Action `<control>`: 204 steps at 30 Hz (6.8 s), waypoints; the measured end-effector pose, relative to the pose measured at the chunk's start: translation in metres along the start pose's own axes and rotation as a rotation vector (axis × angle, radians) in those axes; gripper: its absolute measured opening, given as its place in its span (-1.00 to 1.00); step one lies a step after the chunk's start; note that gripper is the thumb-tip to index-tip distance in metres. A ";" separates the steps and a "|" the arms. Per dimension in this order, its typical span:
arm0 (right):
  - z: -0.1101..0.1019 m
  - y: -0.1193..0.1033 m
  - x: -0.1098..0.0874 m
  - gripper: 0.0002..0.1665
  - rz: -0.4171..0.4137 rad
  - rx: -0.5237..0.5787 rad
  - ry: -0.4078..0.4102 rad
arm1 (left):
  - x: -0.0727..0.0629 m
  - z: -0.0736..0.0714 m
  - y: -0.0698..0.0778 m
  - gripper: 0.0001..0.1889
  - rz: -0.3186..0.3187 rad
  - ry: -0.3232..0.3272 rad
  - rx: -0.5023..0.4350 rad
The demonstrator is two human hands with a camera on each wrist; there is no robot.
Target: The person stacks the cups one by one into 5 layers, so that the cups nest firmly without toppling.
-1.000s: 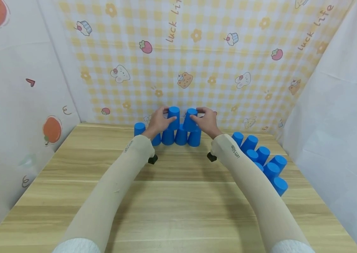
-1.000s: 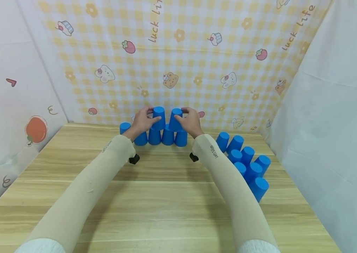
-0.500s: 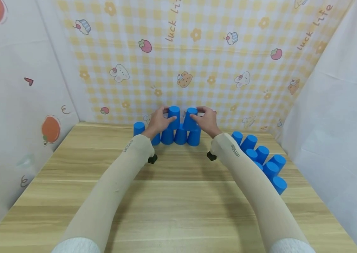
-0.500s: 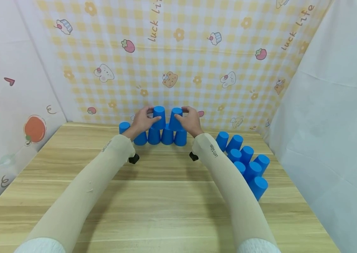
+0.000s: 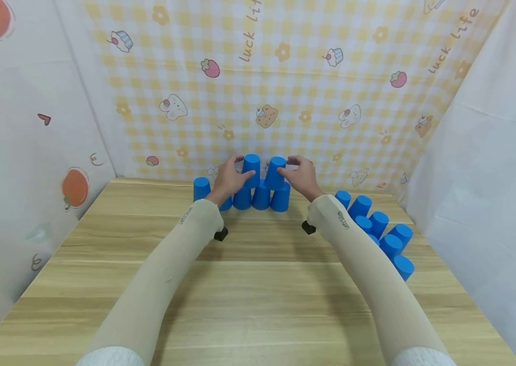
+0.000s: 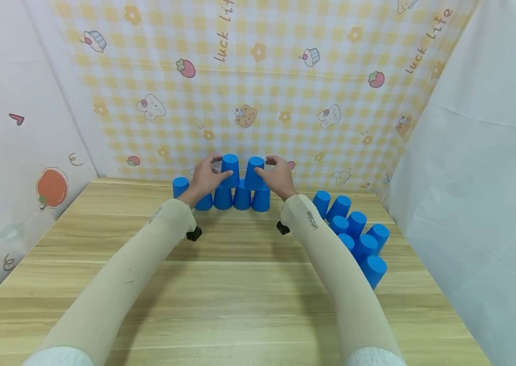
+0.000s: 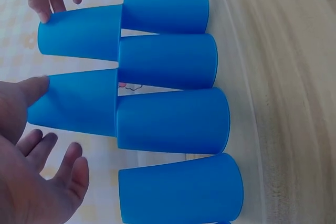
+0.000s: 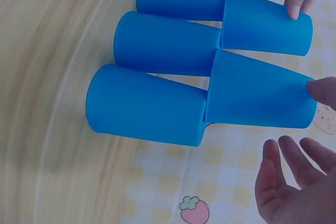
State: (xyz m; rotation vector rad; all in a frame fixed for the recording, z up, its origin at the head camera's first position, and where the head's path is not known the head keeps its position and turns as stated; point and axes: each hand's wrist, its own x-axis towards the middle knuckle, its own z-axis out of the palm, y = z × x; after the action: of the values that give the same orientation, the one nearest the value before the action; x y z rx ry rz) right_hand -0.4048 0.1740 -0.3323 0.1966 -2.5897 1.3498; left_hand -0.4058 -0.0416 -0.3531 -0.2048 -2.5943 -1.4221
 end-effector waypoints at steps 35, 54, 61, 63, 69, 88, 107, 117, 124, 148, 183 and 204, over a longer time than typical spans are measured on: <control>-0.037 0.035 -0.029 -0.36 -0.064 -0.061 -0.052 | -0.035 0.025 0.000 -0.09 0.045 0.240 0.082; -0.083 0.060 -0.052 -0.23 0.081 -0.192 -0.180 | -0.056 0.045 0.001 -0.07 0.099 0.218 0.104; -0.102 0.076 -0.058 -0.20 0.151 -0.201 -0.182 | -0.058 0.045 0.001 -0.07 0.080 0.188 0.104; -0.106 0.079 -0.059 -0.20 0.156 -0.200 -0.177 | -0.059 0.045 0.001 -0.07 0.074 0.174 0.104; -0.115 0.085 -0.066 -0.25 0.150 -0.218 -0.143 | -0.061 0.046 -0.002 -0.06 0.077 0.150 0.097; -0.141 0.086 -0.094 -0.11 0.243 -0.230 -0.135 | -0.064 0.044 -0.005 -0.08 0.070 0.121 0.084; -0.127 0.090 -0.123 0.07 0.403 -0.196 -0.230 | -0.065 0.042 -0.007 -0.10 0.048 0.089 0.057; -0.116 0.073 -0.125 0.07 0.492 0.088 -0.287 | -0.066 0.042 -0.007 -0.10 0.047 0.083 0.037; -0.098 0.061 -0.126 -0.09 0.513 0.346 -0.326 | -0.067 0.041 -0.009 -0.10 0.042 0.064 0.038; -0.055 0.052 -0.130 -0.17 0.532 0.496 -0.381 | -0.080 0.052 -0.006 -0.12 0.069 -0.069 0.042; -0.070 0.057 -0.164 -0.16 0.360 0.280 -0.370 | -0.106 0.091 0.026 -0.26 0.185 -0.487 0.018; -0.079 0.078 -0.194 -0.26 0.148 0.074 -0.340 | -0.109 0.106 0.033 -0.43 0.183 -0.416 0.137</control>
State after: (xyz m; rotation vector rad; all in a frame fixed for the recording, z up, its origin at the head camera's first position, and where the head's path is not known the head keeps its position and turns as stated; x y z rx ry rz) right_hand -0.2238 0.2873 -0.3983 0.2730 -2.8815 1.5873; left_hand -0.3016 0.0611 -0.4061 -0.7718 -2.8852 -1.2393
